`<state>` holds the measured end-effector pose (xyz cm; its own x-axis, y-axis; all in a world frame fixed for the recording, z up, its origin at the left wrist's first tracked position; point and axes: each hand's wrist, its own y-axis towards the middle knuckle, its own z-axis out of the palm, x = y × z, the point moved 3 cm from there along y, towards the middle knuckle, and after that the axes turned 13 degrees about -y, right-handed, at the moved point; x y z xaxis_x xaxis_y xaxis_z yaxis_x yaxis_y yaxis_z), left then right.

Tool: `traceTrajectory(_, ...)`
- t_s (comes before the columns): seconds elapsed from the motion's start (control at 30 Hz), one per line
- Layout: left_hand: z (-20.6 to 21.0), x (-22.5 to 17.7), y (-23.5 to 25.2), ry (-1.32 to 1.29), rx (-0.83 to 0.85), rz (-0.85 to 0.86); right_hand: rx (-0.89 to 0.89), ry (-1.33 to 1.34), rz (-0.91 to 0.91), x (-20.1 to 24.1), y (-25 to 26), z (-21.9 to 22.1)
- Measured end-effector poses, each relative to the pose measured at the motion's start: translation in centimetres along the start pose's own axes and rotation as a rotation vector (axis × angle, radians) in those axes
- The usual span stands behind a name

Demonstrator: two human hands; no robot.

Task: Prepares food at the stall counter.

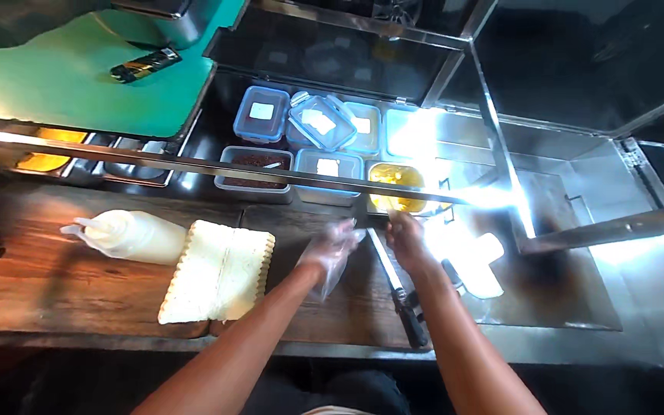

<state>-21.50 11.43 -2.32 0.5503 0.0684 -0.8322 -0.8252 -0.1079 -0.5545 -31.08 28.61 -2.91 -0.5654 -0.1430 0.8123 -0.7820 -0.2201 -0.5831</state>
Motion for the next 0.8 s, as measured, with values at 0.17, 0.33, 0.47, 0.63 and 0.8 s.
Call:
traceTrajectory(0.17,-6.5,7.8,-14.3,-0.426,-0.366,0.142,0.196,-0.341,-0.198,-3.1,-7.7,2.2)
traceTrajectory(0.33,-12.6,13.3,-24.4,-0.583,-0.893,0.131,0.398,-1.17,-0.517,-6.0,-13.4,14.4)
traceTrajectory(0.47,-16.9,15.0,-25.9,-0.61,-0.973,0.108,0.239,-1.479,-0.727,-9.1,-13.2,21.0)
traceTrajectory(0.63,-21.8,15.2,-26.0,-0.61,-0.918,0.205,0.097,-1.521,-0.935,-11.8,-18.6,20.7)
traceTrajectory(0.8,-24.6,16.0,-25.3,-0.624,-0.904,0.175,0.057,-1.515,-0.68,-10.5,-16.0,23.1)
